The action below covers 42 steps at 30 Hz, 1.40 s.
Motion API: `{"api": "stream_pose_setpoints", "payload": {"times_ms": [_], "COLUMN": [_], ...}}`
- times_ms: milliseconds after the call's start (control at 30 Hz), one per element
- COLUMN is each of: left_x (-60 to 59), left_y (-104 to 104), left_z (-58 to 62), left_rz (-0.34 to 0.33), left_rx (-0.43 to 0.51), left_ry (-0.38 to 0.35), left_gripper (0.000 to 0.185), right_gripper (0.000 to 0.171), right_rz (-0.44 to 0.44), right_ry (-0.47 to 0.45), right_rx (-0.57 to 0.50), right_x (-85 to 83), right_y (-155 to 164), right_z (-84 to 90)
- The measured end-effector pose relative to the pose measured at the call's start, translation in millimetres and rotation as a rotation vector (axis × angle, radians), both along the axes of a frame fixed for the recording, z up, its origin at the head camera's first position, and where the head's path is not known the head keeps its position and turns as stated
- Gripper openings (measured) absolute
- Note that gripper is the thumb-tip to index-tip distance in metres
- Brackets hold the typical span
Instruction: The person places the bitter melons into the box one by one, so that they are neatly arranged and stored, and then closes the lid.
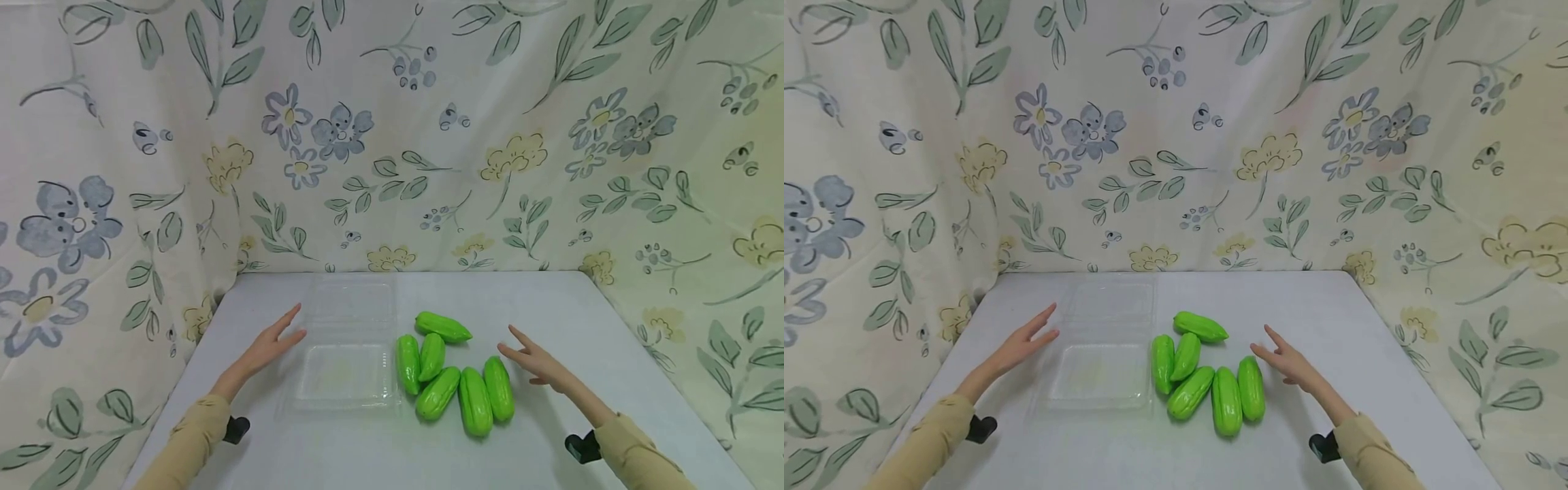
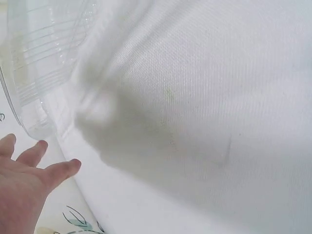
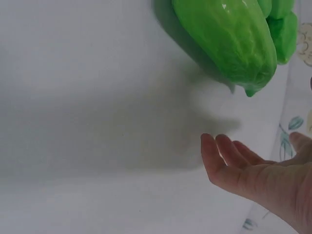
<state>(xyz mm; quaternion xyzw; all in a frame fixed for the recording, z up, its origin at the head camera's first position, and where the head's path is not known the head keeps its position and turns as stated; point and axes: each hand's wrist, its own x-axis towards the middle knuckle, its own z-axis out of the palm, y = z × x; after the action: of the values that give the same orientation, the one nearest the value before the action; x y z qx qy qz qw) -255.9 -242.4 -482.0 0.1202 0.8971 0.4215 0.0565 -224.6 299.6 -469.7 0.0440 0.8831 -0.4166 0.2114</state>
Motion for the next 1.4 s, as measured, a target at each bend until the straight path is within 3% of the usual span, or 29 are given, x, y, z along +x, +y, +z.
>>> {"api": "stream_pose_setpoints", "payload": {"times_ms": [200,433,800,1033,1400], "left_x": [0.8,-0.7,-1.6,-0.7,-1.4], "left_y": [3.7,5.3,9.9,14.1,17.3], "left_z": [-1.8,-12.5,-27.5,-34.8,-44.2], "left_rz": [-0.01,-0.011,0.071,0.067,0.104], "left_rx": [0.08,0.174,0.255,0.365,0.438], "left_ry": [0.034,0.052,0.046,0.081,0.089], "left_gripper": [0.063,0.055,0.053,0.049,0.051], "right_gripper": [0.083,0.077,0.067,0.061,0.06], "right_rz": [-0.005,-0.004,0.054,0.095,0.121], "right_ry": [-0.023,-0.016,0.016,0.023,0.058], "right_rx": [-0.048,-0.062,-0.132,-0.133,-0.131], "right_x": [4.9,8.7,13.4,15.1,12.9], "right_y": [-2.6,-4.4,-9.3,-13.0,-9.0], "right_z": [-6.4,-6.5,-6.7,-7.2,-18.0]}}
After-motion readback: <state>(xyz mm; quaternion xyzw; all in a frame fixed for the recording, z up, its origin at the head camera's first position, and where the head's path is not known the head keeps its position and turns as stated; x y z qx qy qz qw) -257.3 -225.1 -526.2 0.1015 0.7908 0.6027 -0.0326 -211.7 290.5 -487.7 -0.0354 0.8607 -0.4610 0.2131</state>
